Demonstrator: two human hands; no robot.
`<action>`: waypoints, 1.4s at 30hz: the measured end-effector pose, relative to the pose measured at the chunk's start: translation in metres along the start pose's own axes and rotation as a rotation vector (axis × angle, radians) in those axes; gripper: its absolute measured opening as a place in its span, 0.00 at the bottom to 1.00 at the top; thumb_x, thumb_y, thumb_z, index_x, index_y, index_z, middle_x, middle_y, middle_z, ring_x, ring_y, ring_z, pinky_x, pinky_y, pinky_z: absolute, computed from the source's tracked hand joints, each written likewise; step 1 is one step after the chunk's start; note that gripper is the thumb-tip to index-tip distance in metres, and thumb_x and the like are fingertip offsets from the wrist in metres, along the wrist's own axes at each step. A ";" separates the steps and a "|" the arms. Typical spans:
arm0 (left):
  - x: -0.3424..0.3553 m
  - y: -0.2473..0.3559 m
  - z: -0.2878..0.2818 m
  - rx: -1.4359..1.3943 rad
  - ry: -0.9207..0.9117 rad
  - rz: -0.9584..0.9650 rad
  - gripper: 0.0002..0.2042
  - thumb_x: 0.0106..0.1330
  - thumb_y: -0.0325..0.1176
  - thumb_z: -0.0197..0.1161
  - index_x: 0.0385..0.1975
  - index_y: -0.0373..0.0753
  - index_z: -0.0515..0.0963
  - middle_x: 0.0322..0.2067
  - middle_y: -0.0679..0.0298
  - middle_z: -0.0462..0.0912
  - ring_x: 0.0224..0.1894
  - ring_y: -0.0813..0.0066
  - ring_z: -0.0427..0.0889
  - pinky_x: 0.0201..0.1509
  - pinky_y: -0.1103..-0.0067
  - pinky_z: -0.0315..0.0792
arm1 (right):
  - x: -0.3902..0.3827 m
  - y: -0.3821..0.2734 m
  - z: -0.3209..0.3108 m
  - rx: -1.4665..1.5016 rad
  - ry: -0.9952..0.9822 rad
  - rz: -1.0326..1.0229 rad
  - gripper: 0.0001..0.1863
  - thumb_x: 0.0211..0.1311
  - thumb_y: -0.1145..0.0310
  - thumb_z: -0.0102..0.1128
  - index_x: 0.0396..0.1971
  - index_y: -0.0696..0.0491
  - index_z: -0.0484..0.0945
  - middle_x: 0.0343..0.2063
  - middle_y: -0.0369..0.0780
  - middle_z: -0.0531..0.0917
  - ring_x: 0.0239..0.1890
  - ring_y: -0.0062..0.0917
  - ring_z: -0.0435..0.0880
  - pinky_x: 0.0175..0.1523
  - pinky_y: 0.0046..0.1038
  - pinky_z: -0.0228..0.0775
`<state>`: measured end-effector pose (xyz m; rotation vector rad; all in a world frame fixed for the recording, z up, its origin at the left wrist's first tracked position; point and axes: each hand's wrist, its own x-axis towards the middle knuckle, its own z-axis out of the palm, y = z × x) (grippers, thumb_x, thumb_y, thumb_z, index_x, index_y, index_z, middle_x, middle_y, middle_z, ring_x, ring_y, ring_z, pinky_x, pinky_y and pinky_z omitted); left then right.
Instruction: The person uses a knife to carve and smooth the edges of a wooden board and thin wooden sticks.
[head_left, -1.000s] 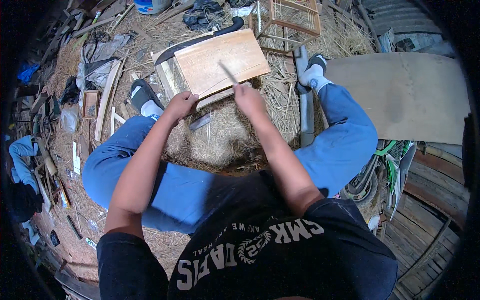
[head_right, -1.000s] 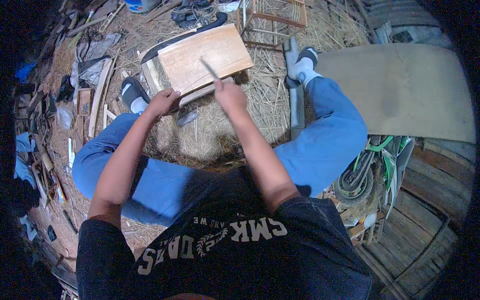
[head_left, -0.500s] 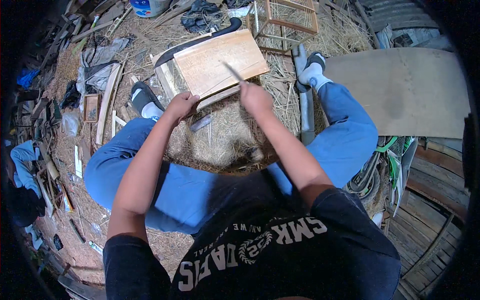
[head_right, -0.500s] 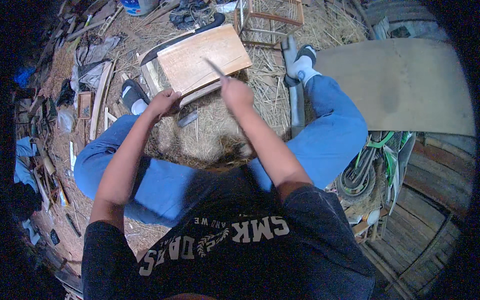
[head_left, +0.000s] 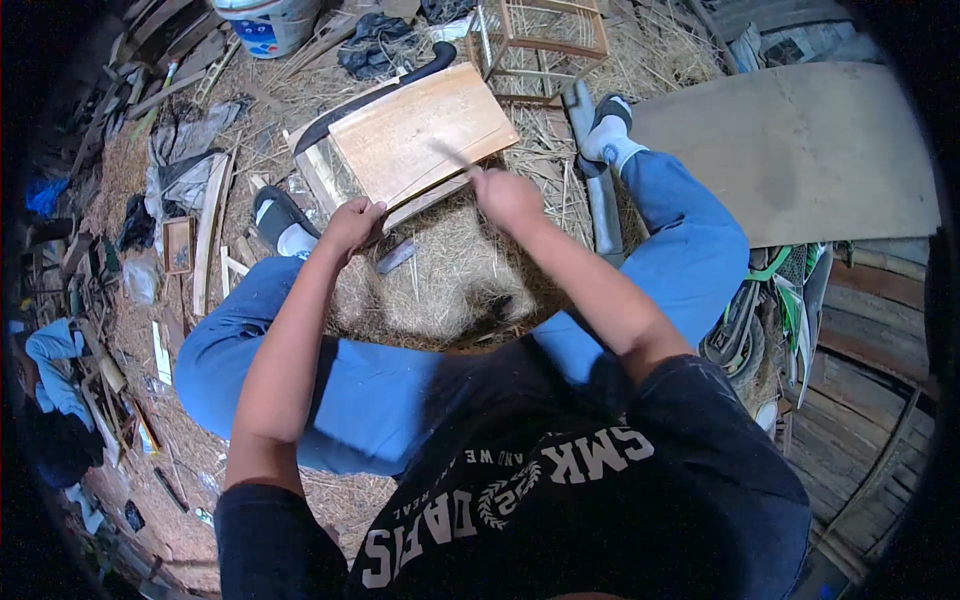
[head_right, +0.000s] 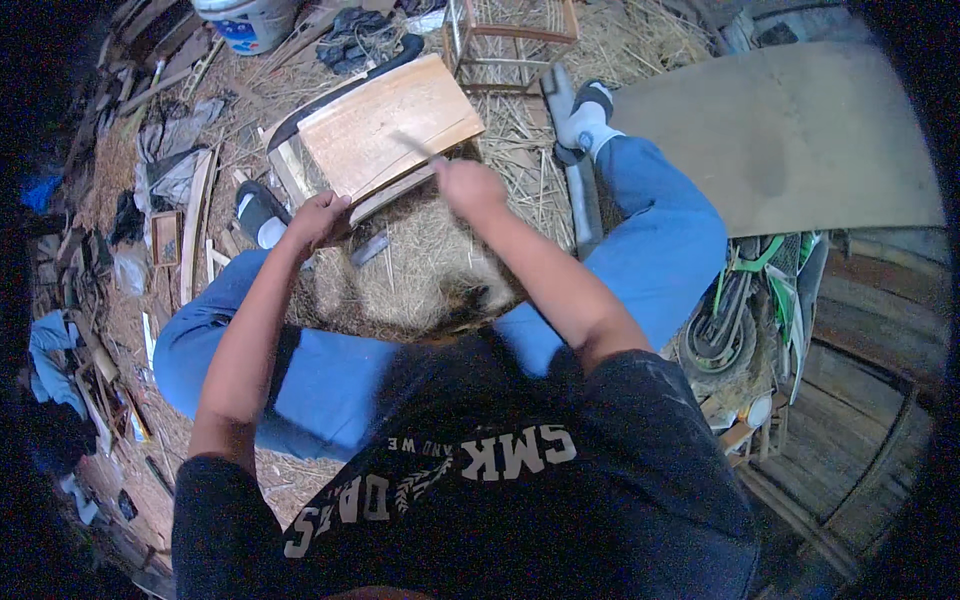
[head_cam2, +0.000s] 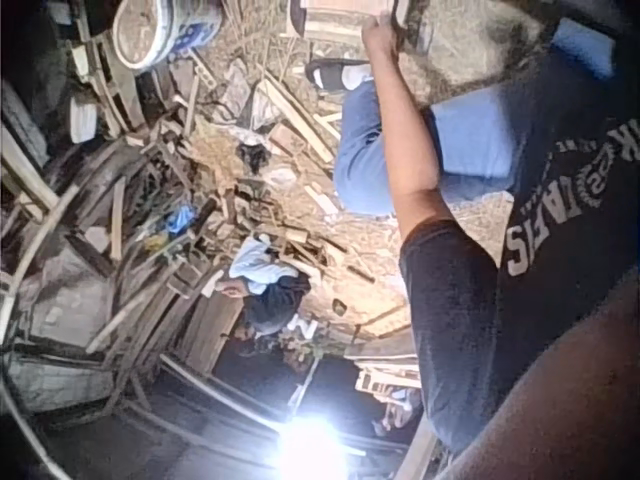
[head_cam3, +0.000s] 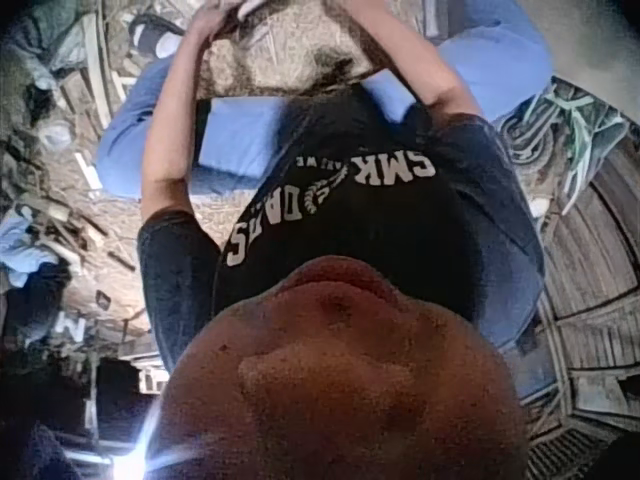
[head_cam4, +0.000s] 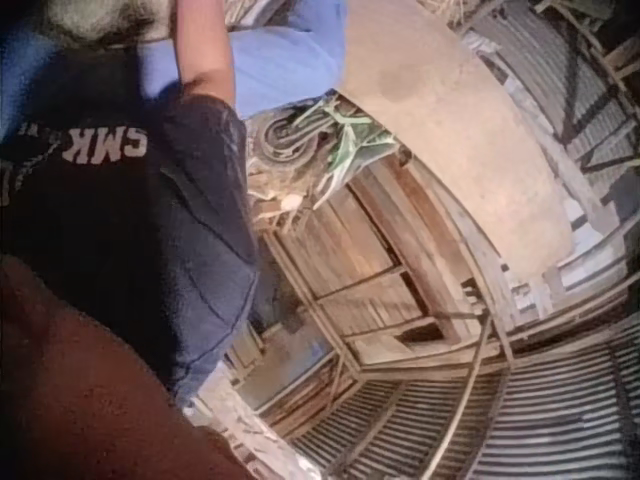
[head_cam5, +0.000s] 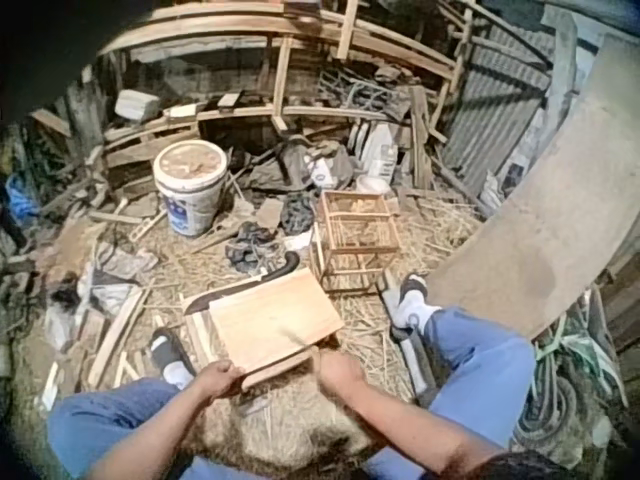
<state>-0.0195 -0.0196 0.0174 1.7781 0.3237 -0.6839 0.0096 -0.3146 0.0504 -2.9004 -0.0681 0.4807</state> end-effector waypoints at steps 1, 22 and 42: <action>0.001 0.002 0.001 0.007 -0.006 0.004 0.17 0.70 0.42 0.62 0.21 0.40 0.73 0.17 0.72 0.71 0.19 0.82 0.65 0.22 0.78 0.61 | 0.006 0.012 -0.005 0.044 0.018 0.049 0.32 0.76 0.50 0.33 0.33 0.56 0.85 0.34 0.51 0.86 0.35 0.48 0.86 0.43 0.50 0.77; 0.006 0.003 -0.005 0.135 0.037 0.043 0.19 0.69 0.46 0.63 0.22 0.38 0.72 0.18 0.67 0.72 0.19 0.77 0.67 0.21 0.73 0.64 | -0.002 -0.004 -0.008 0.075 0.002 0.054 0.34 0.76 0.46 0.33 0.32 0.57 0.85 0.34 0.53 0.86 0.38 0.47 0.87 0.45 0.49 0.77; 0.010 0.004 -0.002 0.365 0.146 0.149 0.24 0.67 0.50 0.61 0.23 0.31 0.76 0.19 0.58 0.76 0.22 0.72 0.72 0.30 0.69 0.71 | 0.046 0.133 -0.002 0.277 0.206 0.387 0.38 0.73 0.39 0.32 0.40 0.58 0.83 0.39 0.54 0.86 0.43 0.47 0.86 0.47 0.48 0.74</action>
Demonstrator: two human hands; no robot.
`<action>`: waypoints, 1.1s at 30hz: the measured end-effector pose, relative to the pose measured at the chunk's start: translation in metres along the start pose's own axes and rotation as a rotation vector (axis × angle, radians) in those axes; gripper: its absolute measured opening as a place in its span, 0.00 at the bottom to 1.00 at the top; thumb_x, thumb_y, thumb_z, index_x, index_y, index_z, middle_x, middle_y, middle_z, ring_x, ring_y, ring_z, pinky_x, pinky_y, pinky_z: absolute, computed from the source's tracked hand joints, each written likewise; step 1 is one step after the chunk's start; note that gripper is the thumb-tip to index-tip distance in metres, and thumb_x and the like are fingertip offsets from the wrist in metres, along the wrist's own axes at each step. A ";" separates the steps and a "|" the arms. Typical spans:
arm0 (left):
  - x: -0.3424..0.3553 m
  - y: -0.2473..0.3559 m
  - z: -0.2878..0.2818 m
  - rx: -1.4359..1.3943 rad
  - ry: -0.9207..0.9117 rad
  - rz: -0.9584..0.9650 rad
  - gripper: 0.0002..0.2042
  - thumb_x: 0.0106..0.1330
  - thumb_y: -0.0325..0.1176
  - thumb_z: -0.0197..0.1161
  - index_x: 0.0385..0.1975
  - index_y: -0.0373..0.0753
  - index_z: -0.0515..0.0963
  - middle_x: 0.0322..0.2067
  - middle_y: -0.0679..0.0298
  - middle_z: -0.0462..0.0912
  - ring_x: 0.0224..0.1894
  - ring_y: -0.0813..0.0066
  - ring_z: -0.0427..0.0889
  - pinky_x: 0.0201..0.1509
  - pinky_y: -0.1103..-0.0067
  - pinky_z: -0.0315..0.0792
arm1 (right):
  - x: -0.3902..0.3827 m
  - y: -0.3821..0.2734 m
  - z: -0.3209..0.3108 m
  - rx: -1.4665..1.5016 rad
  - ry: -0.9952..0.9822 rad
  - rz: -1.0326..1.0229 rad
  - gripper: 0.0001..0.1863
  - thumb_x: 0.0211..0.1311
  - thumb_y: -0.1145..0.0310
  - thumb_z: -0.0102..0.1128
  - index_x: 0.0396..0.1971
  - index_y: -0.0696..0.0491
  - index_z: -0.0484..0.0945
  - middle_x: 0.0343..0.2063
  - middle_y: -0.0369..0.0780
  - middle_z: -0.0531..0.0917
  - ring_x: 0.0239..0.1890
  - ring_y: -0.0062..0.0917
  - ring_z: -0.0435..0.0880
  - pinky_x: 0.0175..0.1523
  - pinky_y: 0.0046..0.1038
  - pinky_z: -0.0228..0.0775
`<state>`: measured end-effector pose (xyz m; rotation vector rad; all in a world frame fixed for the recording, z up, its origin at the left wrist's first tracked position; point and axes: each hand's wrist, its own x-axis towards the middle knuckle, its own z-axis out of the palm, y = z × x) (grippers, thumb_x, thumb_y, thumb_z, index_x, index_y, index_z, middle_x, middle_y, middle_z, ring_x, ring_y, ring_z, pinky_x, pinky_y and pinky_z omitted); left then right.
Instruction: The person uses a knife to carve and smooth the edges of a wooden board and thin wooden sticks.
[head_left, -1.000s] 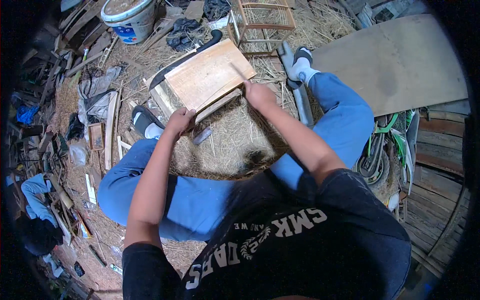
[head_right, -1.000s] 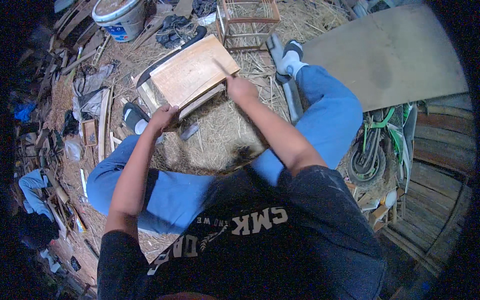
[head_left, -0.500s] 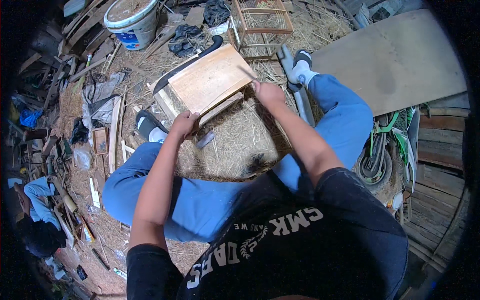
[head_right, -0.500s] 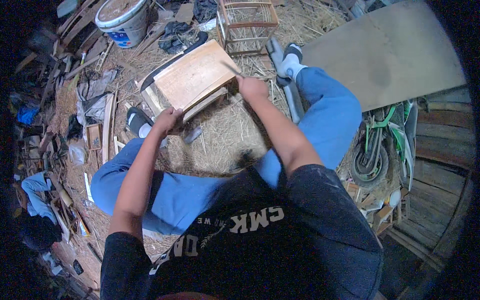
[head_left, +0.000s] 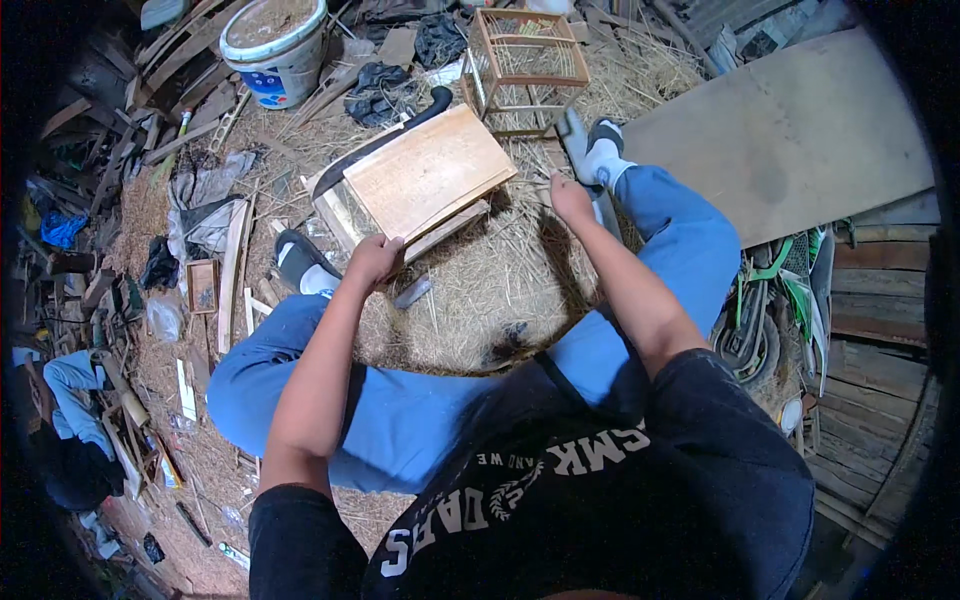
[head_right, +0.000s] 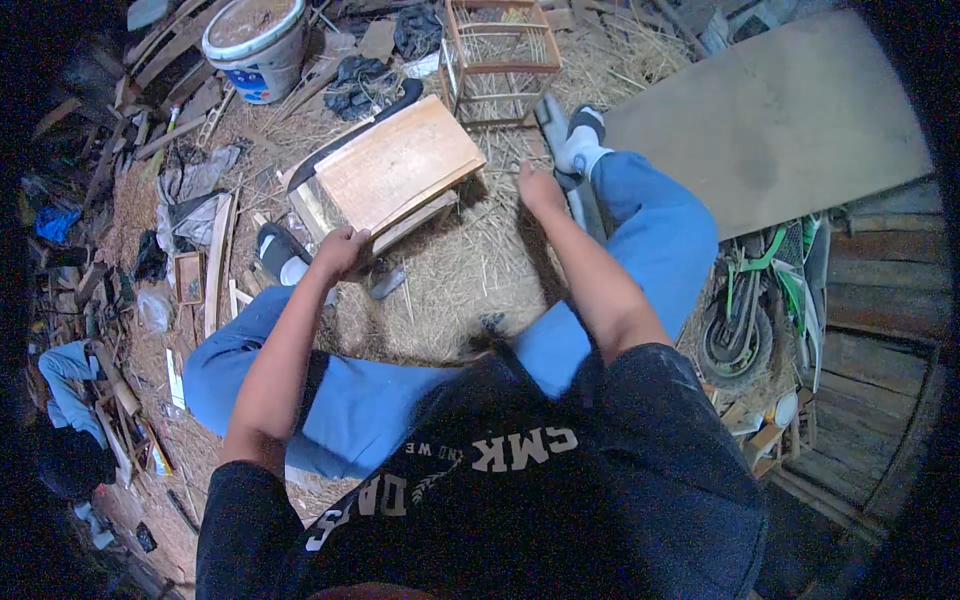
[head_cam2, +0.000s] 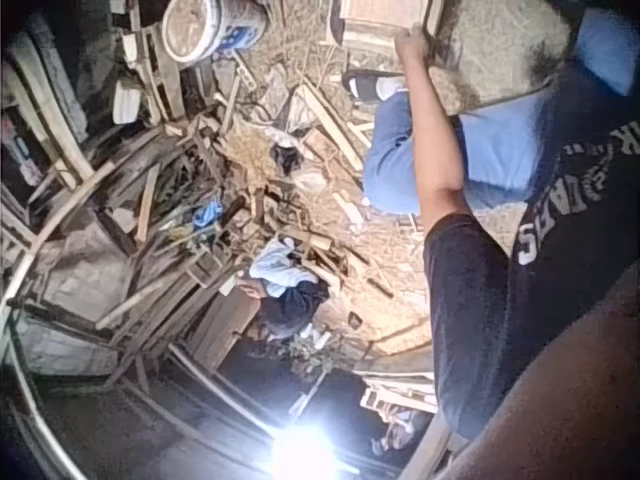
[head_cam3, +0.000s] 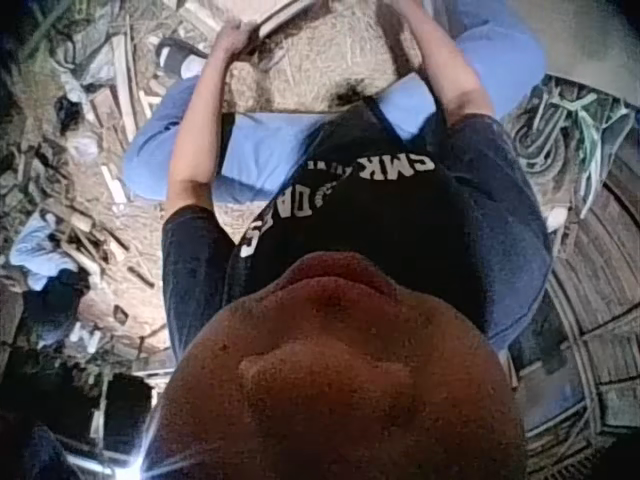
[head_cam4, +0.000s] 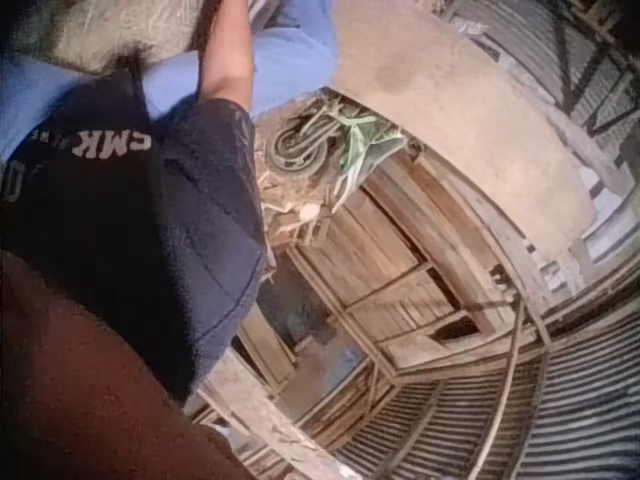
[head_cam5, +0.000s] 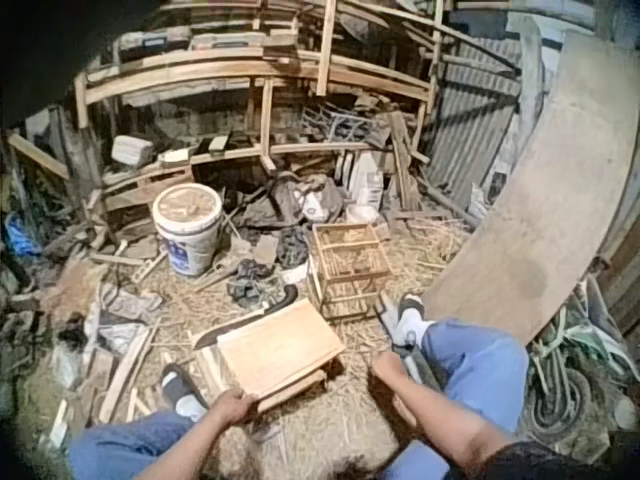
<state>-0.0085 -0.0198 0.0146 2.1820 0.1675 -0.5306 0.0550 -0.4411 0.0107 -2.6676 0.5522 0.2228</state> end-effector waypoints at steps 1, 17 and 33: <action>0.000 0.007 -0.001 0.004 0.004 0.010 0.24 0.67 0.50 0.61 0.23 0.31 0.76 0.19 0.58 0.76 0.22 0.72 0.72 0.30 0.69 0.71 | 0.007 -0.003 -0.005 0.006 0.010 0.000 0.38 0.73 0.39 0.32 0.40 0.58 0.83 0.39 0.54 0.86 0.43 0.47 0.86 0.47 0.48 0.74; -0.056 0.212 -0.047 -0.700 -0.004 0.056 0.17 0.74 0.48 0.56 0.27 0.44 0.69 0.14 0.76 0.61 0.15 0.84 0.57 0.20 0.80 0.61 | 0.026 -0.200 -0.252 1.295 -0.468 -0.405 0.16 0.73 0.52 0.55 0.40 0.51 0.78 0.14 0.23 0.58 0.13 0.09 0.54 0.17 0.16 0.45; 0.010 0.304 -0.061 -0.671 0.171 0.340 0.16 0.76 0.45 0.55 0.26 0.44 0.69 0.18 0.76 0.65 0.18 0.88 0.61 0.20 0.84 0.58 | 0.033 -0.233 -0.270 1.308 -0.265 -0.632 0.08 0.66 0.65 0.64 0.40 0.49 0.77 0.21 0.26 0.71 0.13 0.07 0.59 0.17 0.16 0.45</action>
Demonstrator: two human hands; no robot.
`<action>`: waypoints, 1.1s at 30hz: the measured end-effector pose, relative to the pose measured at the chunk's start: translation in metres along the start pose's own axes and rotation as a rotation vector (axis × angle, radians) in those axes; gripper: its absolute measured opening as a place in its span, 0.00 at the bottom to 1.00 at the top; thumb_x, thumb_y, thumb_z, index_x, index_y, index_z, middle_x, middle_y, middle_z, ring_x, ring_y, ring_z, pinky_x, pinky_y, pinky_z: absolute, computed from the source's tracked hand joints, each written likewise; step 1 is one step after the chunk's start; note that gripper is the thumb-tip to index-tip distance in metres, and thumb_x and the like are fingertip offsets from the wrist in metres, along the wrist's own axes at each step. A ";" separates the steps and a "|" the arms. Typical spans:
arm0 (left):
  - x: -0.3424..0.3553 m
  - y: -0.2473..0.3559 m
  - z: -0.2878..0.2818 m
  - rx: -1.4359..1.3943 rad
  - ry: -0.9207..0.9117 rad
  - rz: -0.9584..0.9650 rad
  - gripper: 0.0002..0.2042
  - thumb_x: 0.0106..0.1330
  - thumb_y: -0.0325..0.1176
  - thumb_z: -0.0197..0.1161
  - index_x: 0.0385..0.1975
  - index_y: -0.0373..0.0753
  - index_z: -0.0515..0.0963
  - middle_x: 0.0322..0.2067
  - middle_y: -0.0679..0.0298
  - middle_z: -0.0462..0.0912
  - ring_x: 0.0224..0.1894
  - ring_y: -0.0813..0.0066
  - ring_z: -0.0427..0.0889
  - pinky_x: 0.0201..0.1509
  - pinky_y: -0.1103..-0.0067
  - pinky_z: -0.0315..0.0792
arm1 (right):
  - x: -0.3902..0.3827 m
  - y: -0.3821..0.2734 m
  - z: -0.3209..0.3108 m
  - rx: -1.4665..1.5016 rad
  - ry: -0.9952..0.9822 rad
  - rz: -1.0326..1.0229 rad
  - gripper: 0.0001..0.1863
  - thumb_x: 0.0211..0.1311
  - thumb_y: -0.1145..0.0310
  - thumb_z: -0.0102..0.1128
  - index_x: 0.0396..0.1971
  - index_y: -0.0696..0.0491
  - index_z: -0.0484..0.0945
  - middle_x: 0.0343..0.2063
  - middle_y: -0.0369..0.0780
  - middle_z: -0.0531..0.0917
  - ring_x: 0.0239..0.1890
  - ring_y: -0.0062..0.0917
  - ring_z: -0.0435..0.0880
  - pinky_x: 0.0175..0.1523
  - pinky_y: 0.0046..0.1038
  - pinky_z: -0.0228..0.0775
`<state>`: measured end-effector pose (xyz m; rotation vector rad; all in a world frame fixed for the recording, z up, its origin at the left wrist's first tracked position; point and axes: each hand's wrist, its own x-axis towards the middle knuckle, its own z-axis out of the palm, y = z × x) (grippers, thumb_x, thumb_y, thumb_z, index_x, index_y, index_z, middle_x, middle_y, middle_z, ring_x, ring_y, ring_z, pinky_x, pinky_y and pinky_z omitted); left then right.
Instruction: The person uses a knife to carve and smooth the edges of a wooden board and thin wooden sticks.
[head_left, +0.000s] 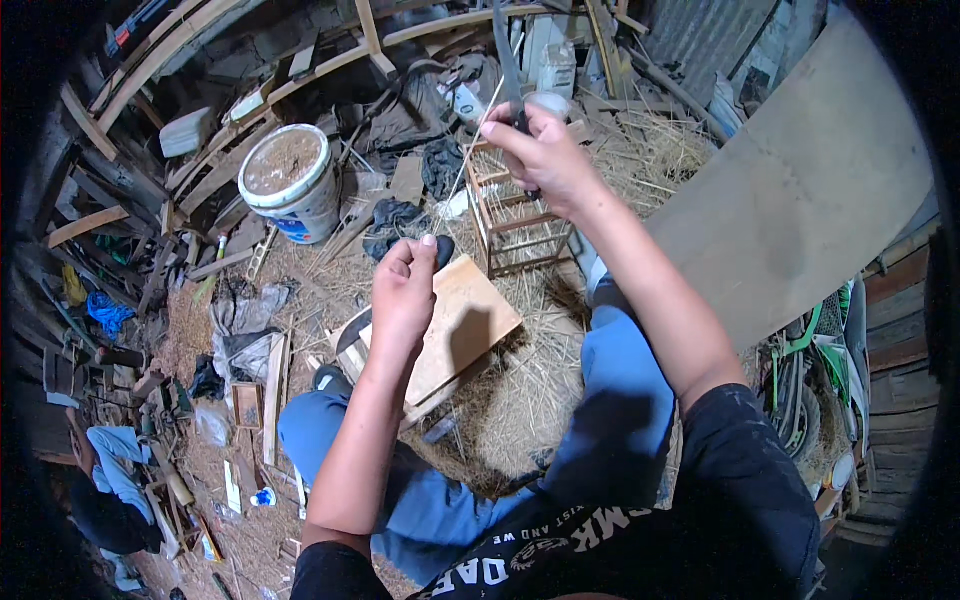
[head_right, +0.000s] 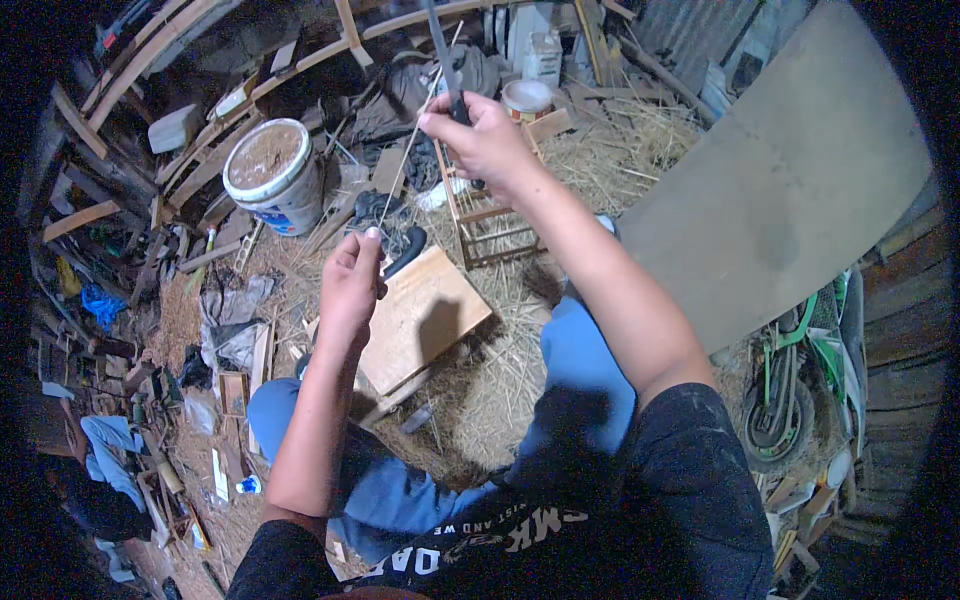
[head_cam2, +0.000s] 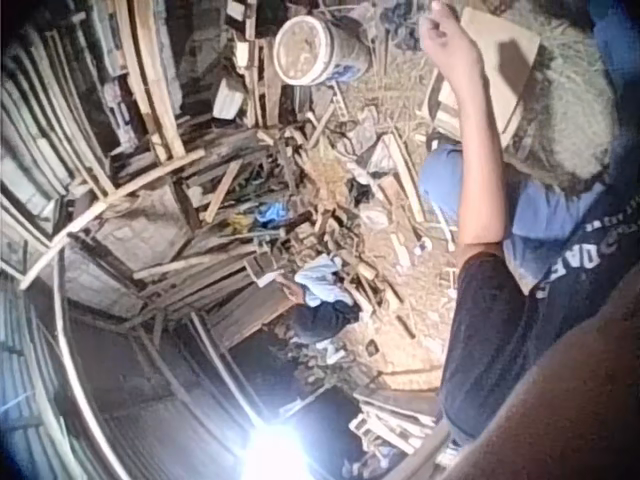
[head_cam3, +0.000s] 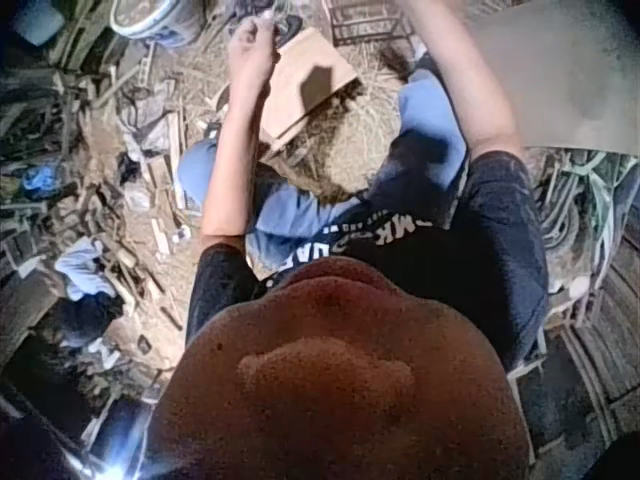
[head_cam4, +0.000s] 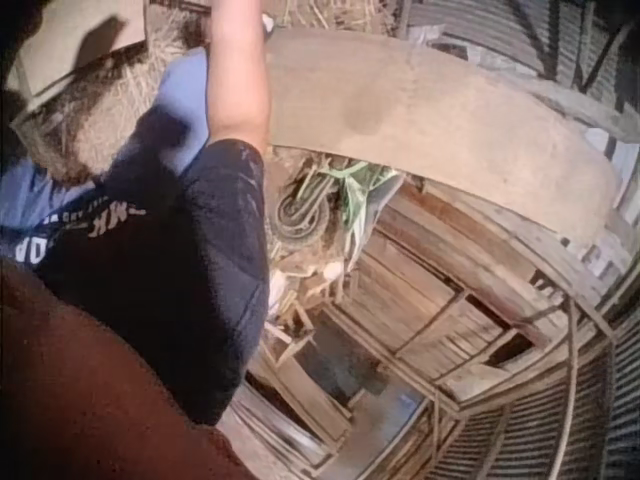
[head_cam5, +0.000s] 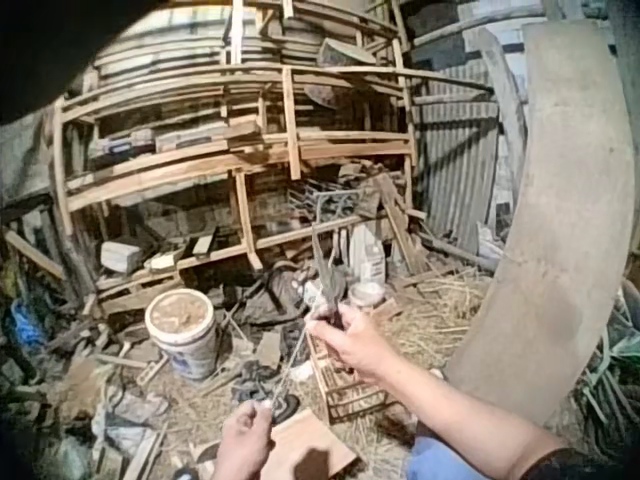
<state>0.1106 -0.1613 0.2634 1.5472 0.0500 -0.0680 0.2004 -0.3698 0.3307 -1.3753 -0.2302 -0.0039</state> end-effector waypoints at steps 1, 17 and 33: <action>0.004 0.001 0.001 0.034 0.001 0.036 0.16 0.76 0.45 0.55 0.26 0.44 0.70 0.19 0.76 0.65 0.17 0.89 0.60 0.20 0.84 0.56 | 0.000 0.001 -0.002 0.005 -0.012 0.001 0.07 0.65 0.66 0.66 0.39 0.48 0.76 0.19 0.24 0.69 0.13 0.06 0.59 0.17 0.16 0.45; 0.026 0.013 0.008 0.050 0.014 0.144 0.16 0.76 0.37 0.56 0.24 0.40 0.70 0.21 0.76 0.67 0.26 0.89 0.62 0.30 0.84 0.57 | 0.018 0.007 -0.011 -0.208 -0.015 -0.160 0.10 0.58 0.68 0.71 0.35 0.54 0.79 0.31 0.31 0.80 0.37 0.14 0.76 0.47 0.22 0.69; 0.029 0.004 -0.002 0.133 -0.042 0.132 0.16 0.77 0.40 0.53 0.27 0.37 0.72 0.20 0.73 0.68 0.24 0.86 0.64 0.28 0.82 0.60 | 0.024 0.023 -0.002 -0.294 0.007 -0.240 0.12 0.56 0.72 0.71 0.36 0.54 0.76 0.31 0.32 0.81 0.36 0.14 0.77 0.46 0.22 0.71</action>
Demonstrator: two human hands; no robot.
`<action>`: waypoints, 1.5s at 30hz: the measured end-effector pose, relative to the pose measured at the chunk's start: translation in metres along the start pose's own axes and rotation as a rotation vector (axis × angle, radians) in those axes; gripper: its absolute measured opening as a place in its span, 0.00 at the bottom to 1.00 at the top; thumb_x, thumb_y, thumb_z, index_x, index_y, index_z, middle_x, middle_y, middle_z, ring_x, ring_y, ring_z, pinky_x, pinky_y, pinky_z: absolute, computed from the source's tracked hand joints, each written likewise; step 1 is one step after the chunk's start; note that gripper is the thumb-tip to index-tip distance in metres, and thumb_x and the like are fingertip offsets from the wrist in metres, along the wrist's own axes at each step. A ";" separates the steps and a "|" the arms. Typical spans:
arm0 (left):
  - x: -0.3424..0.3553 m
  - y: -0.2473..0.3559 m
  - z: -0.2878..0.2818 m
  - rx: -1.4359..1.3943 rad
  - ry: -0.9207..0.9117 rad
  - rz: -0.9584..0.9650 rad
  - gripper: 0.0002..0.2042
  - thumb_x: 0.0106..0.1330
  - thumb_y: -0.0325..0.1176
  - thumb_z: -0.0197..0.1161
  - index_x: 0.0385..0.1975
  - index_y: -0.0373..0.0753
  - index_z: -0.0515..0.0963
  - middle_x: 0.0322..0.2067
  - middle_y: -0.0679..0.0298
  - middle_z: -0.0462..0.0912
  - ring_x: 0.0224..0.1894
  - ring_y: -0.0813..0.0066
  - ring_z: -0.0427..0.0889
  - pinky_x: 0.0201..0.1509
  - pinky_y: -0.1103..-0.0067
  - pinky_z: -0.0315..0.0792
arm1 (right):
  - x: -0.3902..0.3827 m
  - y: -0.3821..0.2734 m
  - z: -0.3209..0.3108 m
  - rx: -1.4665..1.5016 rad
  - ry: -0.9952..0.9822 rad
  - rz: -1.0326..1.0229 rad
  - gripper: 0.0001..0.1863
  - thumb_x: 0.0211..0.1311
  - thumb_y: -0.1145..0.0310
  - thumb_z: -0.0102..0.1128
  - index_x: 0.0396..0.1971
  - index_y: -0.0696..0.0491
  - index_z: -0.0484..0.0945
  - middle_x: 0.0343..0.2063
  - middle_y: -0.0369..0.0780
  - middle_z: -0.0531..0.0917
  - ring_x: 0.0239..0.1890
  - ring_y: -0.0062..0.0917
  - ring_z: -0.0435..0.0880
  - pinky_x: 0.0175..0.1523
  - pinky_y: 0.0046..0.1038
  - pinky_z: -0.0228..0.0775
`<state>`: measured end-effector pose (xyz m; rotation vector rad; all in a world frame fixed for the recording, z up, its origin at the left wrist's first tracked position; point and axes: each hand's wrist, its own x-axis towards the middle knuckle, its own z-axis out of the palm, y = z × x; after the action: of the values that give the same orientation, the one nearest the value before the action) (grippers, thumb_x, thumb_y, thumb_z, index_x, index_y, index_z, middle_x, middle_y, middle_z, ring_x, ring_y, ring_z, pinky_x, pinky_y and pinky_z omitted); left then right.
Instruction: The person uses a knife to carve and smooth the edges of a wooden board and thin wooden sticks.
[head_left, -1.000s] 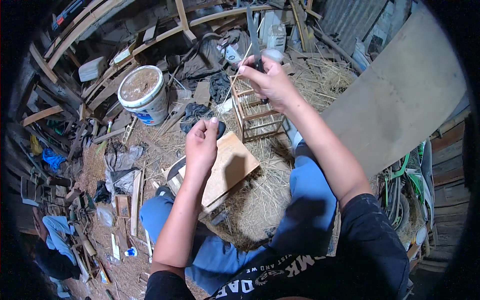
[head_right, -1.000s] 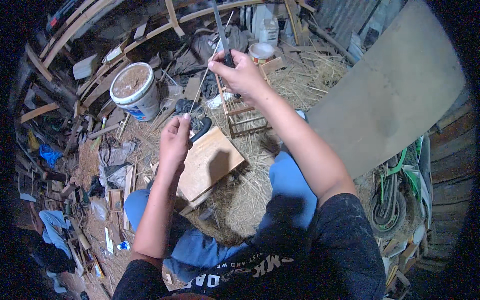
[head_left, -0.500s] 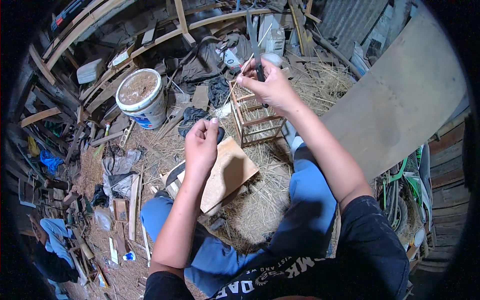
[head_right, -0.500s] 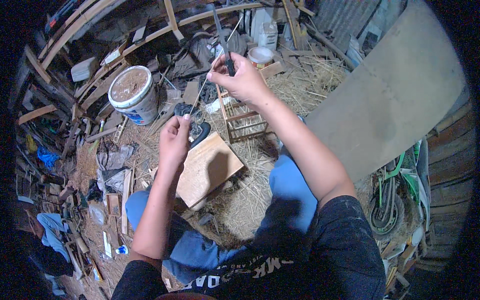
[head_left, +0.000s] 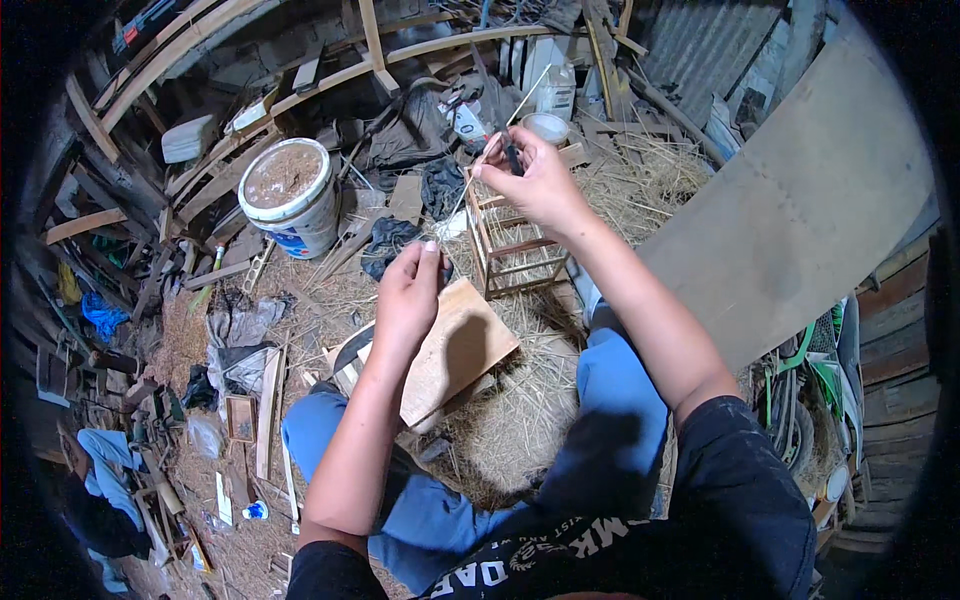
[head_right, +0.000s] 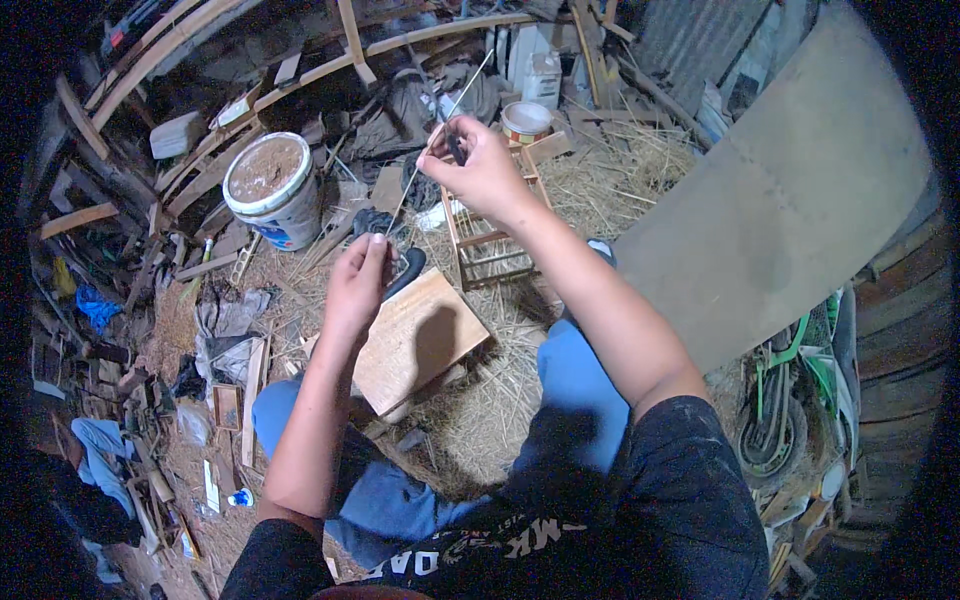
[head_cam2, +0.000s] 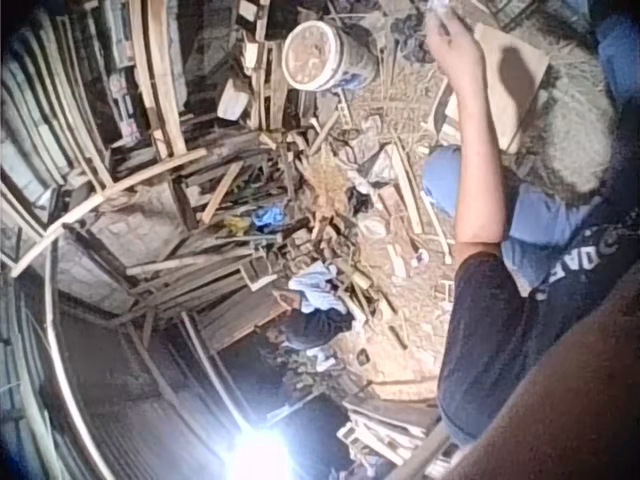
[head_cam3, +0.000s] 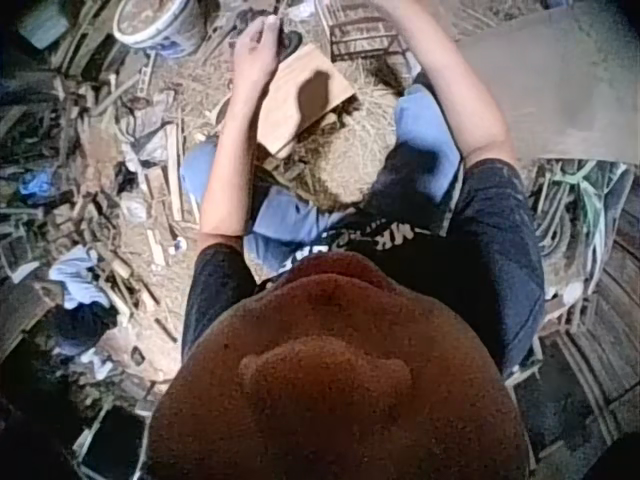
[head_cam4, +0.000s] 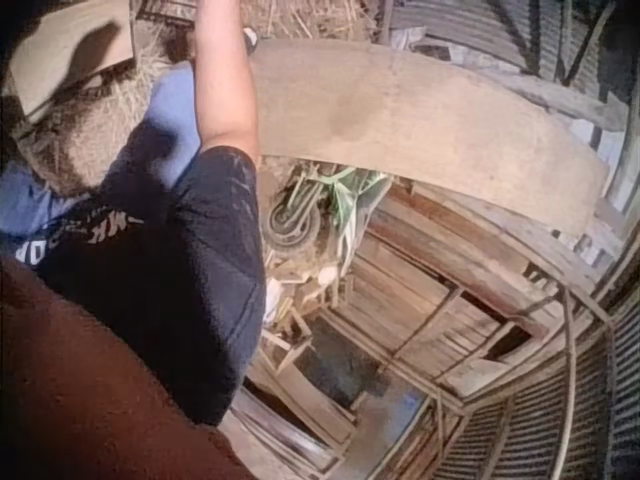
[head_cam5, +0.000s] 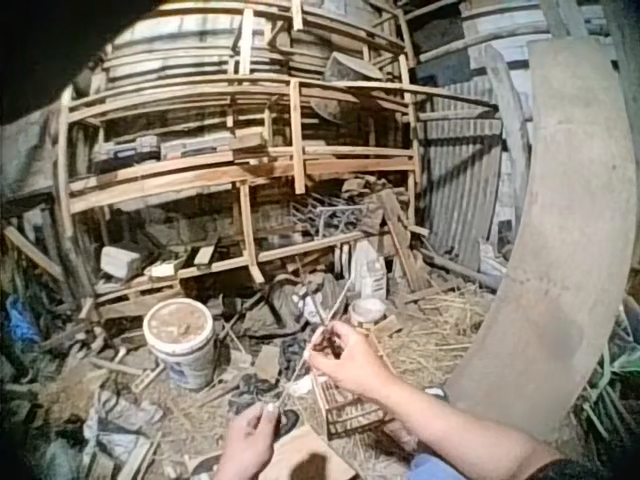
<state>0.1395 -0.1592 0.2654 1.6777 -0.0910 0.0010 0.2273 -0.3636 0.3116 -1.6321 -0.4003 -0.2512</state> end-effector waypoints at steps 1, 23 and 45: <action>-0.001 0.002 -0.001 0.057 -0.048 -0.011 0.16 0.78 0.40 0.52 0.30 0.36 0.73 0.20 0.71 0.70 0.23 0.85 0.67 0.28 0.81 0.63 | -0.001 -0.001 -0.001 0.010 -0.040 0.003 0.11 0.57 0.72 0.72 0.36 0.54 0.77 0.32 0.31 0.80 0.36 0.14 0.77 0.47 0.21 0.71; -0.012 0.019 0.005 -0.146 -0.093 0.047 0.05 0.76 0.31 0.55 0.38 0.37 0.73 0.22 0.74 0.70 0.23 0.90 0.64 0.25 0.87 0.57 | -0.020 -0.021 0.004 0.196 -0.257 0.116 0.10 0.63 0.69 0.67 0.40 0.54 0.77 0.34 0.35 0.87 0.20 0.05 0.71 0.21 0.12 0.54; -0.060 0.040 -0.017 0.535 0.334 0.414 0.05 0.68 0.29 0.60 0.33 0.35 0.75 0.25 0.51 0.82 0.26 0.55 0.84 0.29 0.68 0.74 | -0.045 -0.013 0.047 0.249 -0.200 0.041 0.12 0.59 0.71 0.72 0.37 0.55 0.78 0.33 0.33 0.83 0.38 0.13 0.80 0.48 0.20 0.74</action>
<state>0.0781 -0.1433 0.3036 2.1369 -0.1964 0.6660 0.1778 -0.3207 0.3010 -1.4217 -0.5285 -0.0049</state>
